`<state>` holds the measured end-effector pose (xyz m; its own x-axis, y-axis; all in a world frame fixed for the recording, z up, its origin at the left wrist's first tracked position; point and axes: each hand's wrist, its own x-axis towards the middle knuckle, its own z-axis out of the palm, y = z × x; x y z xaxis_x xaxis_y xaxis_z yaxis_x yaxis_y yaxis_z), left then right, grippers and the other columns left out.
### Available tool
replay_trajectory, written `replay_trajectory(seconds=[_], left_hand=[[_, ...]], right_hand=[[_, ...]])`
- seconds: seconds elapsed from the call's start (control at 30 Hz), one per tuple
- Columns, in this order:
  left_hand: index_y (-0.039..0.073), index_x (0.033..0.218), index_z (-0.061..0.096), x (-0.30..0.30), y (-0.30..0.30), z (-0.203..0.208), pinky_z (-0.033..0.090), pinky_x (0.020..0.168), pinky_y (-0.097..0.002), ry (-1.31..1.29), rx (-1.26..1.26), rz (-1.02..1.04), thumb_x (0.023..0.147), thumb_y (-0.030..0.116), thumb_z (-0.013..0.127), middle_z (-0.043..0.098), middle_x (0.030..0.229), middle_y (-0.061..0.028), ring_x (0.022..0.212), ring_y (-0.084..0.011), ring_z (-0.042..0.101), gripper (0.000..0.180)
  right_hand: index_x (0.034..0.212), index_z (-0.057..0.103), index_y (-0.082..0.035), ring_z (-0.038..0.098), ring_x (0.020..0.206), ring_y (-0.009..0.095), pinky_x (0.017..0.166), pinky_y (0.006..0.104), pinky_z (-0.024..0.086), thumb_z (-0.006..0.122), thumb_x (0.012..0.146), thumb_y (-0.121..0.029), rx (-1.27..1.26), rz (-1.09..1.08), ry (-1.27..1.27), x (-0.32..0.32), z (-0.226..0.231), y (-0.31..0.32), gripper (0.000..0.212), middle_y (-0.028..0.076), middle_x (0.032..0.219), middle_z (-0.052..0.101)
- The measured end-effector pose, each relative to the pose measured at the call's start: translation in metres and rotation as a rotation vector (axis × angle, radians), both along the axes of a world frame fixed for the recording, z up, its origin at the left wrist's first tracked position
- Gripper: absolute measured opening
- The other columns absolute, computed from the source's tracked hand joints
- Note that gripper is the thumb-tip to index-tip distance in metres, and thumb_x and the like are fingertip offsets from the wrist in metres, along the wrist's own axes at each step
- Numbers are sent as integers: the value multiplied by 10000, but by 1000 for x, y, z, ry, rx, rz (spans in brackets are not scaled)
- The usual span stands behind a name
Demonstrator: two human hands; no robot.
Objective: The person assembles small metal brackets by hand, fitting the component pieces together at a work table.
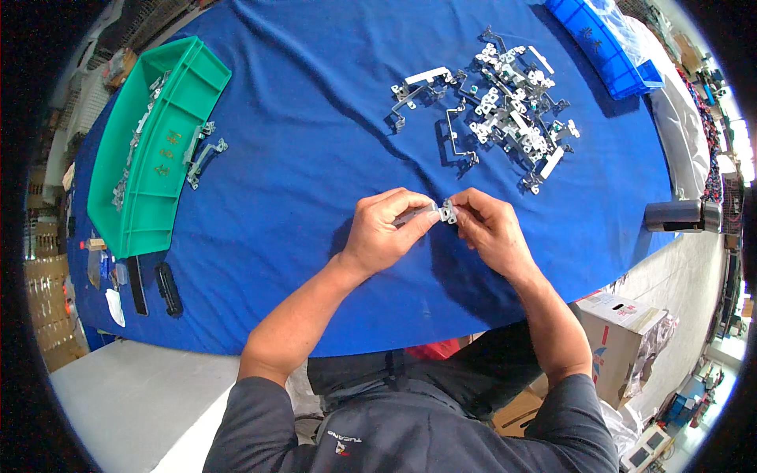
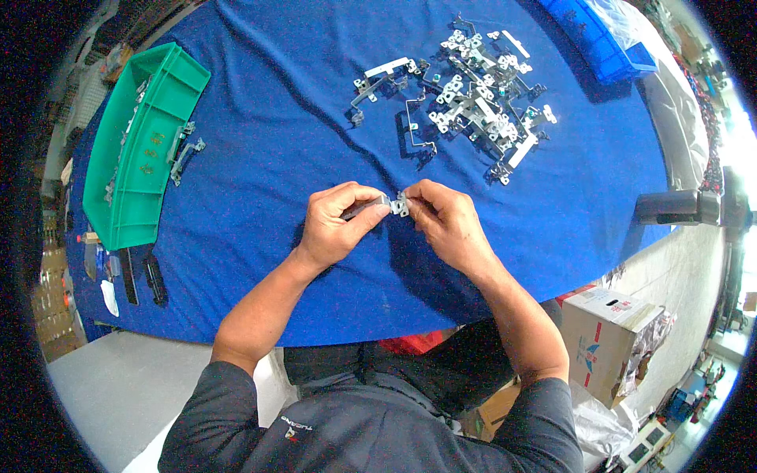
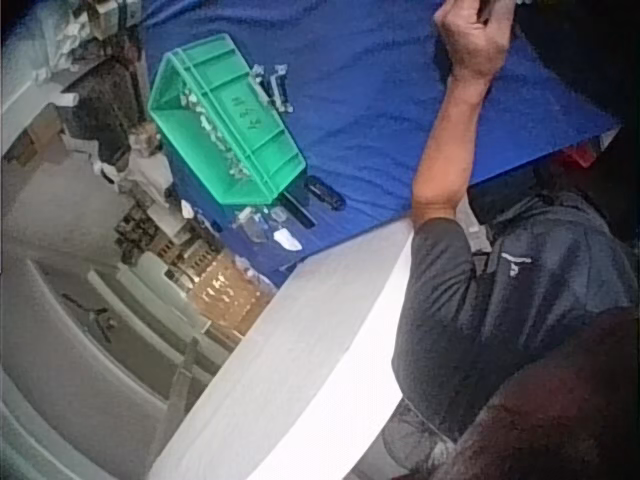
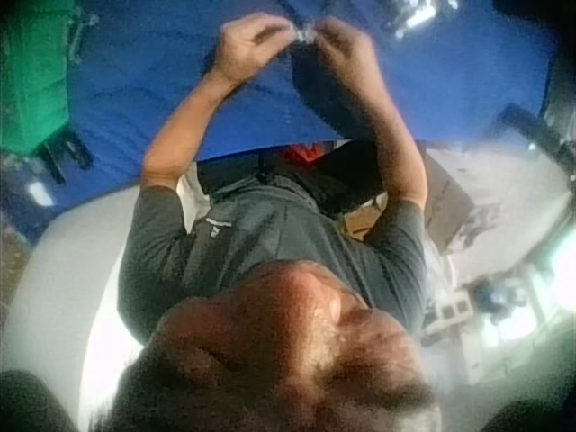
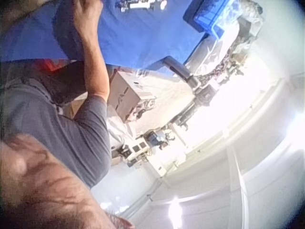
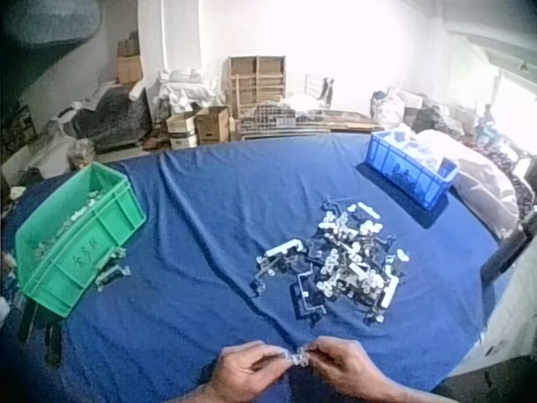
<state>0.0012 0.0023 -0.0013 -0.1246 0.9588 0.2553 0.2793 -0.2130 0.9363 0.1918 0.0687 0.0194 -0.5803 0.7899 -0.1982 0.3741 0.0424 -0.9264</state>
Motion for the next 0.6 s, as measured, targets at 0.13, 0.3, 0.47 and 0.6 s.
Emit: replay_trajectory(seconds=[0.13,0.3,0.47,0.6], left_hand=[[8,894,718,1,-1,1,424,531,-260,13,-19,-23,840,92,746,628,711,-36,590,-82,545,104],[13,896,721,-1,-2,-2,434,536,-266,55,2,-71,839,86,743,634,723,-44,594,-95,562,96],[9,896,720,0,-2,1,435,537,-267,86,12,-113,836,82,743,637,722,-50,601,-104,573,97],[-1,893,715,1,-1,1,422,533,-260,26,11,-34,837,82,746,629,712,-43,603,-93,563,105]], right_hand=[[1044,629,2,578,644,82,562,258,480,560,983,-99,-118,-32,118,-2,-5,0,136,33,754,615],[1062,620,5,568,645,69,565,245,487,561,995,-120,-211,-41,207,-3,-2,1,154,21,789,621],[1049,628,-6,551,637,58,544,226,464,580,994,-146,-74,-143,170,-2,-6,0,158,12,795,622],[1024,645,-15,546,631,57,538,220,451,591,980,-137,-101,-202,242,1,-1,5,140,3,760,615]])
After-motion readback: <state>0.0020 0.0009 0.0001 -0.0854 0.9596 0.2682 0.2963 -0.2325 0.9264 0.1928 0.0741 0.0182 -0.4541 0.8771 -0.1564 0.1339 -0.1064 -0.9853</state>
